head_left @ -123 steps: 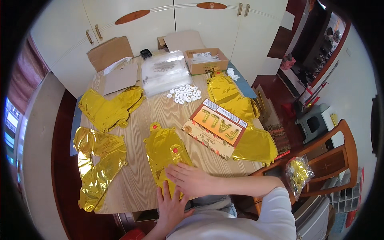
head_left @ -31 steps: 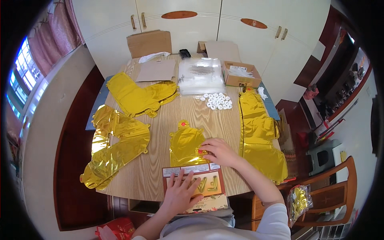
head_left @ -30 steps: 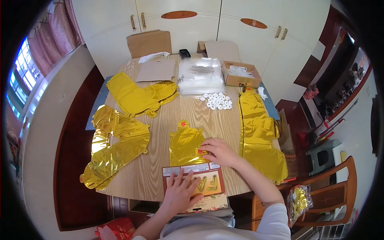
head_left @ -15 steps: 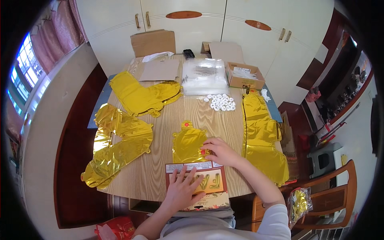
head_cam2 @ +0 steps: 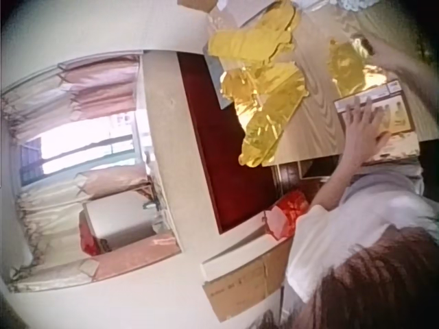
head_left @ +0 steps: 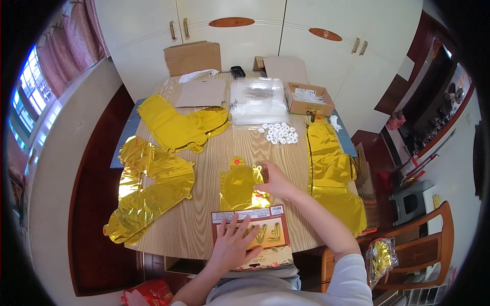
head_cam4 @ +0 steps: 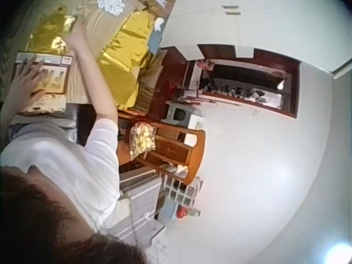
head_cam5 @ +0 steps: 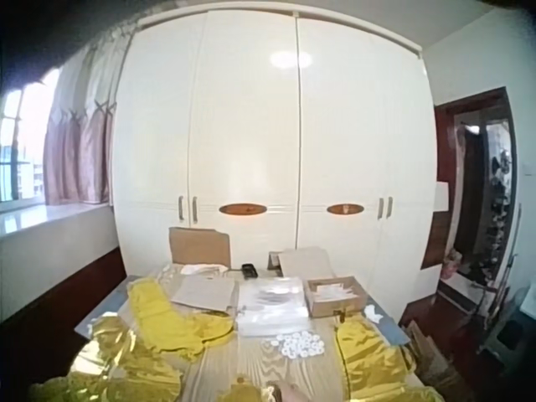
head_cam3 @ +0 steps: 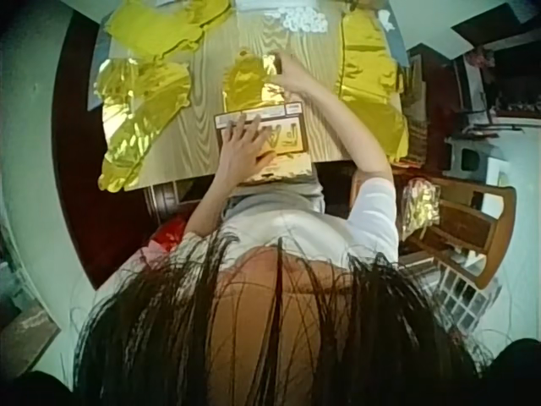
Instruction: Folding and organizing gold foil balloons for packaging on a table.
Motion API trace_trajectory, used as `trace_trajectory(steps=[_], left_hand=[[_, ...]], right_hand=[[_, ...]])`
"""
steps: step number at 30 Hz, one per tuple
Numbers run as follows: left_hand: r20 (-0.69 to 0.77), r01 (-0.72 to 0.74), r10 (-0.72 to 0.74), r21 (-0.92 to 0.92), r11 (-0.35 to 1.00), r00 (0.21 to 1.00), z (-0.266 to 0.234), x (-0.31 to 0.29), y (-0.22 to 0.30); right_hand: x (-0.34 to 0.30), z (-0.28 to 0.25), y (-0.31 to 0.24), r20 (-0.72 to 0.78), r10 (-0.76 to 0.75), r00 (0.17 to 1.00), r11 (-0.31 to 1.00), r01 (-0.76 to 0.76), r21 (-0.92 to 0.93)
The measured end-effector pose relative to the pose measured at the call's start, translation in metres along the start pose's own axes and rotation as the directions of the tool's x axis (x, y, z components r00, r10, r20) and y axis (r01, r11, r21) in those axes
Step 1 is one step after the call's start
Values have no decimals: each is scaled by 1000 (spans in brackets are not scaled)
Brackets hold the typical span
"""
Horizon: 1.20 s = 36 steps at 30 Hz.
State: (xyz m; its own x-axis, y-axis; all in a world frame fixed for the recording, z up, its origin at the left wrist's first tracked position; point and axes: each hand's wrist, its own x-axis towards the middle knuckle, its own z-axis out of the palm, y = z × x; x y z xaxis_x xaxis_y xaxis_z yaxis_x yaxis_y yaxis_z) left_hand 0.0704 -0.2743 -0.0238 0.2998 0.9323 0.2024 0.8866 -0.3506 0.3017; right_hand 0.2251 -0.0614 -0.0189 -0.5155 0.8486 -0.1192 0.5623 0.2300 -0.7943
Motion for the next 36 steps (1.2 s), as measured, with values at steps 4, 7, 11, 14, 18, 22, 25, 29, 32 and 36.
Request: trace_trajectory(steps=[4, 7, 11, 14, 18, 22, 25, 29, 32, 36], left_hand=[[-4, -10, 10, 10, 1000, 1000, 1, 1, 0], [-3, -2, 2, 15, 1000, 1000, -1, -1, -1], [-10, -4, 4, -3, 1000, 1000, 0, 1, -2], [-23, -10, 10, -9, 1000, 1000, -1, 2, -1], [-25, -7, 7, -5, 1000, 1000, -3, 2, -2], [17, 20, -19, -26, 999, 1000, -3, 3, -1], [10, 19, -19, -17, 1000, 1000, -6, 4, -2], [65, 36, -34, -27, 999, 997, -11, 8, 0], [187, 39, -10, -151, 988, 982, 6, 0, -15], [250, 26, -34, 37, 999, 968, 15, -6, -14]], right_hand=[[-1, 0, 6, 92, 81, 992, 980, -96, 175], [-13, -11, -20, 268, 45, 962, 997, -26, -73], [-17, 0, 1, 253, -12, 967, 983, 57, -172], [-37, 0, -2, 142, -144, 979, 988, 150, -38], [-44, 4, 6, 174, -246, 953, 964, 222, 149], [-55, 13, 21, 188, -396, 899, 909, 354, 222], [-66, 9, -12, 138, -320, 937, 944, 327, -33], [-66, 13, -1, 216, -330, 919, 927, 358, -107], [-74, 20, 22, 181, -621, 763, 762, 641, -93], [-89, 23, 15, 222, -645, 732, 711, 680, -180]])
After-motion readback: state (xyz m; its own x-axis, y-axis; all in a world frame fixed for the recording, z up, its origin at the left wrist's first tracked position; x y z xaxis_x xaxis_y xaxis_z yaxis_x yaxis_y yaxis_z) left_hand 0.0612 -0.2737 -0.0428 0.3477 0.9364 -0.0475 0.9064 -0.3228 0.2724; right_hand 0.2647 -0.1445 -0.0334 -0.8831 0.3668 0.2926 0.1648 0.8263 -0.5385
